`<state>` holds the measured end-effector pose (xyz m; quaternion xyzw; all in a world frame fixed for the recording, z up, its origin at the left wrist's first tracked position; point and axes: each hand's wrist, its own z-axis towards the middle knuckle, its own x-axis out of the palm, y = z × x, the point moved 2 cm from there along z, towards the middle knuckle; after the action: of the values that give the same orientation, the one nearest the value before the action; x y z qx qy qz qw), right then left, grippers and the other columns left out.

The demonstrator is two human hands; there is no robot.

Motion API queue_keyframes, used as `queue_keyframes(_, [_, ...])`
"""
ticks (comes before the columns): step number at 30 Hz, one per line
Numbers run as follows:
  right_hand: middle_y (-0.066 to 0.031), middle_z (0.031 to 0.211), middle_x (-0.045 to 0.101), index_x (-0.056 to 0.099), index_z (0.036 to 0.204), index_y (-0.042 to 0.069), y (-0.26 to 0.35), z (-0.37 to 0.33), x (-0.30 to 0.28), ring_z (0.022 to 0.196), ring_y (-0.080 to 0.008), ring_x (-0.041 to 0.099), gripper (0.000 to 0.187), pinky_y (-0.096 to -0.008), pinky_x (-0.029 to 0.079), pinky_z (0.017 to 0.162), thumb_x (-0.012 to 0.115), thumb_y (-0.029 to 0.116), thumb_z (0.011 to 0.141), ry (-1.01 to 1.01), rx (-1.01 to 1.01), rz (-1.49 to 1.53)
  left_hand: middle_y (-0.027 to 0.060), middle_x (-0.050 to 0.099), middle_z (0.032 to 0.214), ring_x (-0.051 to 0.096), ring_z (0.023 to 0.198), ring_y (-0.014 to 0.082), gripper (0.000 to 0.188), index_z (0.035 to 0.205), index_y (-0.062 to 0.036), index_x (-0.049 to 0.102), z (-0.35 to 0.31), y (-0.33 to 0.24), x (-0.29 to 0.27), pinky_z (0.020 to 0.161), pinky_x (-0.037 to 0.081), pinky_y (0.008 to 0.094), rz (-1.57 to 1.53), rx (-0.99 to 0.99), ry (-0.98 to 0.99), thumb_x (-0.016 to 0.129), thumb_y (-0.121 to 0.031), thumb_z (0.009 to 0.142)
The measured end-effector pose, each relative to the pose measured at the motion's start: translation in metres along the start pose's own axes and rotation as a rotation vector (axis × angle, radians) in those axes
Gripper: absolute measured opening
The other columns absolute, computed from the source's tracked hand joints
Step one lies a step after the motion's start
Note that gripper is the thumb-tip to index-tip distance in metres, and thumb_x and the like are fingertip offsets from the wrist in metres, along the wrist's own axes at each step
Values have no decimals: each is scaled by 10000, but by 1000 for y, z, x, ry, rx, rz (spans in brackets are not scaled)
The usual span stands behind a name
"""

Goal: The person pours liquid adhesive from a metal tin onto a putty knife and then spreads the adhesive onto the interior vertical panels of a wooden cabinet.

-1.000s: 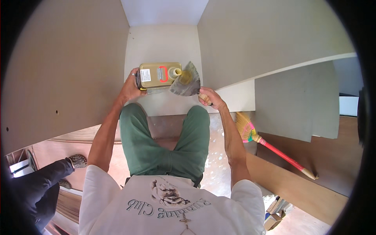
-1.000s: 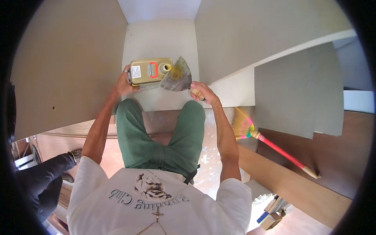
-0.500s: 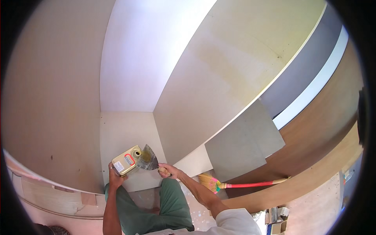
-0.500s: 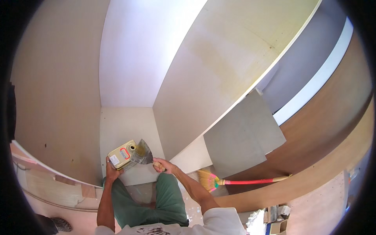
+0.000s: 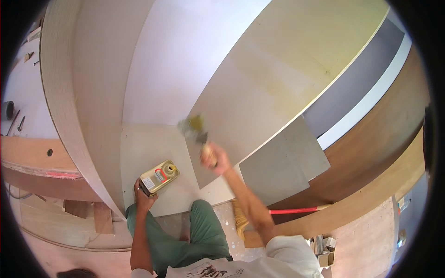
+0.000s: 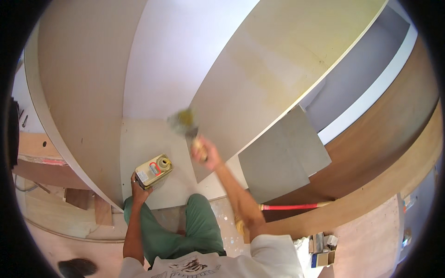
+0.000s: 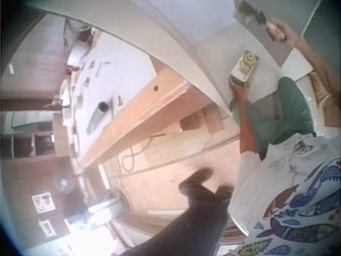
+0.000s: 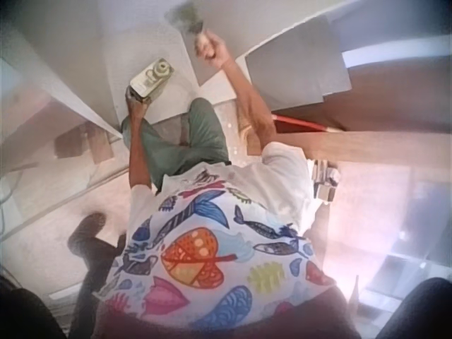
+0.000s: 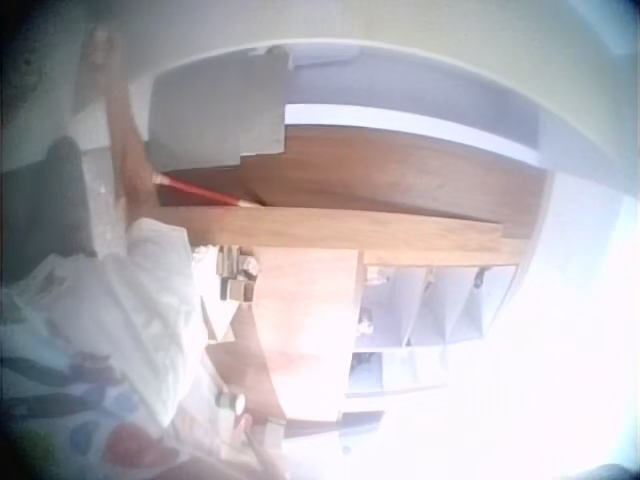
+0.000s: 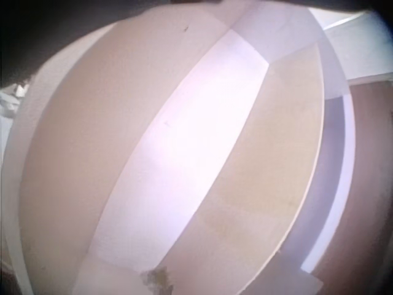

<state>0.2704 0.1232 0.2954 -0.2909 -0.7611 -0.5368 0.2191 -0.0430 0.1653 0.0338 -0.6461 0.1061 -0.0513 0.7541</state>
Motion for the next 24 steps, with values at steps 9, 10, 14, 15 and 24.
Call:
queue_keyframes(9, [-80, 821, 660, 635, 1043, 69, 351, 18, 208, 645, -161, 621, 355, -314, 535, 577, 450, 370, 1081, -375, -650, -1253, 221, 457, 1437, 450, 1359, 416, 1192, 1534, -48, 253, 8, 16, 16, 1179, 375, 506, 107, 77, 35, 935, -90, 557])
queue_keyframes(10, [-91, 861, 673, 664, 1104, 87, 359, 34, 230, 681, -178, 643, 340, -333, 538, 585, 463, 359, 1068, -461, -764, -1521, 219, 457, 1437, 450, 1359, 417, 1193, 1532, -45, 259, 9, 20, 3, 1178, 374, 510, 202, 95, 22, 937, -105, 552])
queue_keyframes(14, [-98, 1027, 703, 658, 1370, 191, 412, 71, 218, 824, -215, 699, 400, -387, 543, 613, 465, 299, 1038, -1119, -1146, -2729, 203, 464, 1429, 474, 1344, 389, 1182, 1520, -25, 283, 8, 18, 10, 1173, 394, 478, 47, 2, 42, 940, -93, 539])
queue_keyframes(15, [-98, 1027, 703, 658, 1370, 191, 425, 80, 211, 824, -215, 699, 400, -387, 543, 613, 465, 299, 1038, -1131, -1156, -2722, 203, 464, 1429, 474, 1344, 389, 1182, 1520, -25, 283, 9, 18, 13, 1173, 394, 478, 48, 13, 42, 940, -93, 539])
queue_keyframes(24, [-65, 1188, 757, 788, 1111, 142, 391, 58, 231, 1129, -264, 717, 236, -424, 609, 811, 654, 165, 919, -1261, 101, -3059, 158, 444, 1427, 478, 1362, 303, 1133, 1518, -17, 260, 3, 16, -3, 1178, 392, 434, -202, -106, 70, 902, 5, 584])
